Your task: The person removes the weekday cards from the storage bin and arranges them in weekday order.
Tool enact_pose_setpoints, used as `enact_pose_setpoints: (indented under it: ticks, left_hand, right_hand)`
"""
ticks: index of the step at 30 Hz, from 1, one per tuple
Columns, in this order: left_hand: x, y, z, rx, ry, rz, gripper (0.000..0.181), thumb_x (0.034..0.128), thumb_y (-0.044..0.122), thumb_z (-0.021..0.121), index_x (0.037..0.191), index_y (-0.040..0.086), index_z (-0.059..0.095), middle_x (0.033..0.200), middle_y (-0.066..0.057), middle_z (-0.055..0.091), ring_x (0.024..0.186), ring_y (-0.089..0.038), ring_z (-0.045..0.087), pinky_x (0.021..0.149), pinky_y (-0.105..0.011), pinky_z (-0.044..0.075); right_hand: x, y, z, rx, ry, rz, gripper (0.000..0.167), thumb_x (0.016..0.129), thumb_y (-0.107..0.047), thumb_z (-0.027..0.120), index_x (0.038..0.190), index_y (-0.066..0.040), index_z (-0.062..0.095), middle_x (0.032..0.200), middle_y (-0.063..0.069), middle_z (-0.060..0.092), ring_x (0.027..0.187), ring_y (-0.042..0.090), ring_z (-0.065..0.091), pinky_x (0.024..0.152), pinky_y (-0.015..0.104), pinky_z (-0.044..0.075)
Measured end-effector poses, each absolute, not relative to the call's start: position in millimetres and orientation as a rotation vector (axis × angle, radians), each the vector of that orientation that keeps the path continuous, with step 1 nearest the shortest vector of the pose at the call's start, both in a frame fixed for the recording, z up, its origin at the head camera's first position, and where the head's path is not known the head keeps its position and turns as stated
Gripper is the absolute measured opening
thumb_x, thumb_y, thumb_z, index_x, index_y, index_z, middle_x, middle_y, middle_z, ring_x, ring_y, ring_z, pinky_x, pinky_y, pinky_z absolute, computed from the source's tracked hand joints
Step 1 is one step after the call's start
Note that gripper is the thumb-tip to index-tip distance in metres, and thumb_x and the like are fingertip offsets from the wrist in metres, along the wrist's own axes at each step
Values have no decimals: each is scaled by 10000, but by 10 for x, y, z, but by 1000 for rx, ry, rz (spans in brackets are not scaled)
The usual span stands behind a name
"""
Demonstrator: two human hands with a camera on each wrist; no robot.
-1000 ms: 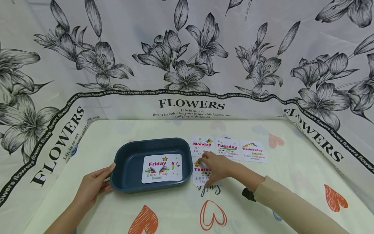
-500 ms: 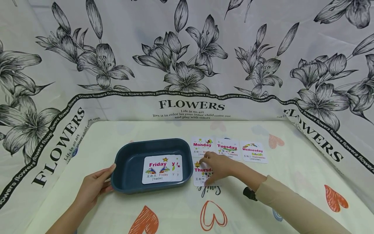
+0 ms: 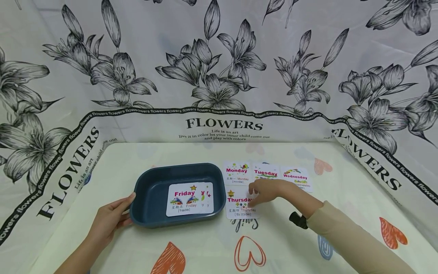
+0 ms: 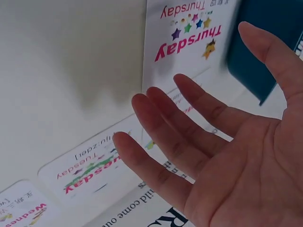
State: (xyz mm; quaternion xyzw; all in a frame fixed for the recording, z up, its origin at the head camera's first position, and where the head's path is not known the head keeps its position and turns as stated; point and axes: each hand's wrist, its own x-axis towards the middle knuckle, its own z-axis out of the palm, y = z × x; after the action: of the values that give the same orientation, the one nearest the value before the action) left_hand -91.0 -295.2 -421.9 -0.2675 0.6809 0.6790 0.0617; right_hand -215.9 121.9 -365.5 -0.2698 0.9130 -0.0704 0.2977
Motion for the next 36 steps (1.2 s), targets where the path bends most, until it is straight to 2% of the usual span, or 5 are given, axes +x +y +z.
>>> enact_pose_setpoints:
  ticks: [11, 16, 19, 26, 36]
  left_hand:
    - [-903, -2958, -4233, -799, 2052, 2063, 239, 812, 445, 666, 933, 240, 645, 773, 143, 660, 699, -59, 675, 641, -241, 557]
    - [-900, -2969, -4250, -800, 2042, 2071, 252, 814, 446, 663, 946, 232, 648, 777, 137, 665, 703, -63, 676, 644, -240, 557]
    - [-904, -2974, -4258, -795, 2041, 2076, 195, 816, 444, 661, 887, 264, 644, 776, 139, 665, 703, -62, 676, 641, -240, 557]
    - [-903, -2970, -4256, -788, 2042, 2080, 191, 813, 447, 665, 881, 269, 647, 774, 143, 666, 704, -61, 676, 640, -241, 557]
    - [-896, -2954, -4235, -753, 2017, 2103, 141, 827, 428, 657, 829, 293, 617, 788, 148, 665, 715, -60, 676, 648, -239, 556]
  right_hand:
    - [-2163, 1258, -3625, -680, 2411, -165, 337, 796, -360, 701, 993, -111, 587, 944, 42, 562, 839, 182, 494, 716, 360, 442]
    - [-2185, 1245, -3636, -693, 2403, -132, 372, 763, -379, 723, 1002, -133, 577, 981, 49, 567, 871, 186, 502, 745, 379, 450]
    - [-2201, 1218, -3629, -700, 2399, -117, 378, 759, -380, 726, 1006, -138, 575, 995, 55, 572, 875, 192, 508, 761, 387, 454]
    - [-2245, 1108, -3578, -720, 2386, -95, 410, 768, -380, 721, 1034, -104, 578, 1049, 78, 577, 911, 208, 515, 800, 402, 456]
    - [-2271, 875, -3323, -808, 2361, -80, 485, 781, -423, 697, 1109, -82, 594, 1123, 95, 582, 970, 193, 529, 843, 385, 475]
